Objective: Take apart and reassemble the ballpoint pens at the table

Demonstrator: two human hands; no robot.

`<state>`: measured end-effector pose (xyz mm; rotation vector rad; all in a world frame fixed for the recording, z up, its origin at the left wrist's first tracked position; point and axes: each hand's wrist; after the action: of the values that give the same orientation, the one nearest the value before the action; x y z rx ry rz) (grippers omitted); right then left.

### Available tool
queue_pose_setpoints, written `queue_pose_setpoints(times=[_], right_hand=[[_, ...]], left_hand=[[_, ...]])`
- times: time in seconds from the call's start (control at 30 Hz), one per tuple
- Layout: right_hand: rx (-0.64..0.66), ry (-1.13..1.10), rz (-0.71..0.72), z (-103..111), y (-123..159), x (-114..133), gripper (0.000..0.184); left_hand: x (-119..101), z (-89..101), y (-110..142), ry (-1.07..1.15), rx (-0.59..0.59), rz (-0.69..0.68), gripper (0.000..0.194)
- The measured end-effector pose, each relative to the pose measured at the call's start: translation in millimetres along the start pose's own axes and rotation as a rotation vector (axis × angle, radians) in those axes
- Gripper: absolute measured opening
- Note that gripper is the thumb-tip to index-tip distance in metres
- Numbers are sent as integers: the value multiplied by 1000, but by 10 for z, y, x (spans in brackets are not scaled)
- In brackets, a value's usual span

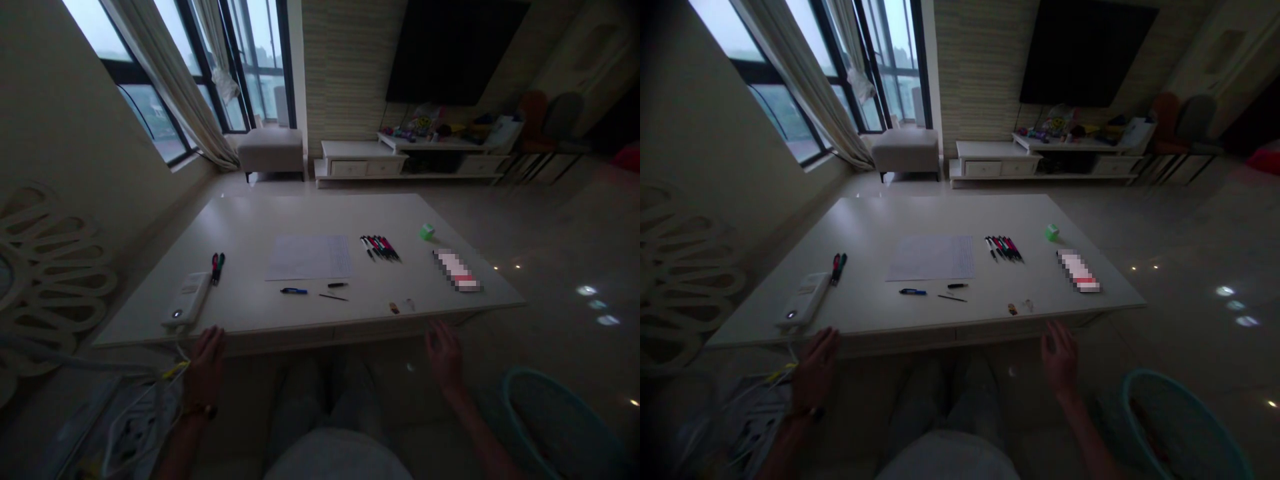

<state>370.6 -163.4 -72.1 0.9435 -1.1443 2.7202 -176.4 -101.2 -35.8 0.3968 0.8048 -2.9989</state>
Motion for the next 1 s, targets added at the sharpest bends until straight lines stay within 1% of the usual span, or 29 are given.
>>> queue_pose_setpoints(times=[0.03, 0.07, 0.1, 0.2, 0.27, 0.33, 0.37, 0.43, 0.5, 0.6, 0.7, 0.77, 0.87, 1.0], right_hand=[[-21, -10, -13, -42, -28, 92, 28], [-20, -33, -15, -121, -83, 227, 25], [27, -75, 0, -231, -160, 394, 22], [243, -199, 41, -666, -454, 958, 17], [312, -218, 16, -958, -634, 1253, 17], [380, -217, -5, -1192, -759, 1415, 15], [401, -208, -27, -1280, -800, 1450, 14], [441, -174, -66, -1397, -849, 1458, 11], [476, -135, -86, -1446, -872, 1439, 11], [513, -114, -68, -1427, -888, 1444, 11], [504, -183, -43, -1343, -894, 1499, 9], [487, -269, -12, -1271, -895, 1543, 8], [458, -378, 63, -1173, -899, 1607, 8], [435, -437, 126, -1103, -917, 1676, 9]], left_hand=[[-43, 20, -9, -30, -22, 3, 32], [-139, 22, -56, -61, -42, 0, 31], [-281, 5, -137, -74, -35, -23, 31], [-850, -149, -497, -77, 3, -107, 32], [-1205, -301, -743, -81, 98, -206, 34], [-1445, -449, -927, -96, 195, -269, 30], [-1516, -511, -988, -103, 223, -261, 24], [-1579, -601, -1049, -98, 242, -252, 14], [-1581, -640, -1043, -52, 225, -259, 10], [-1572, -622, -948, 118, 180, -263, 13], [-1588, -557, -812, 322, 137, -249, 18], [-1605, -511, -726, 403, 119, -251, 20], [-1626, -464, -637, 457, 118, -247, 20], [-1648, -445, -599, 476, 118, -240, 19]])
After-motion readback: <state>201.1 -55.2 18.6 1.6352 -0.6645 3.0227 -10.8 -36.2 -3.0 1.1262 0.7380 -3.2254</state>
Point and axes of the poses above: each hand's wrist, its own y-axis away from the middle knuckle, its own z-axis out of the back of the hand, x = y × z, and after that the axes turned 13 degrees about -y, right-handed
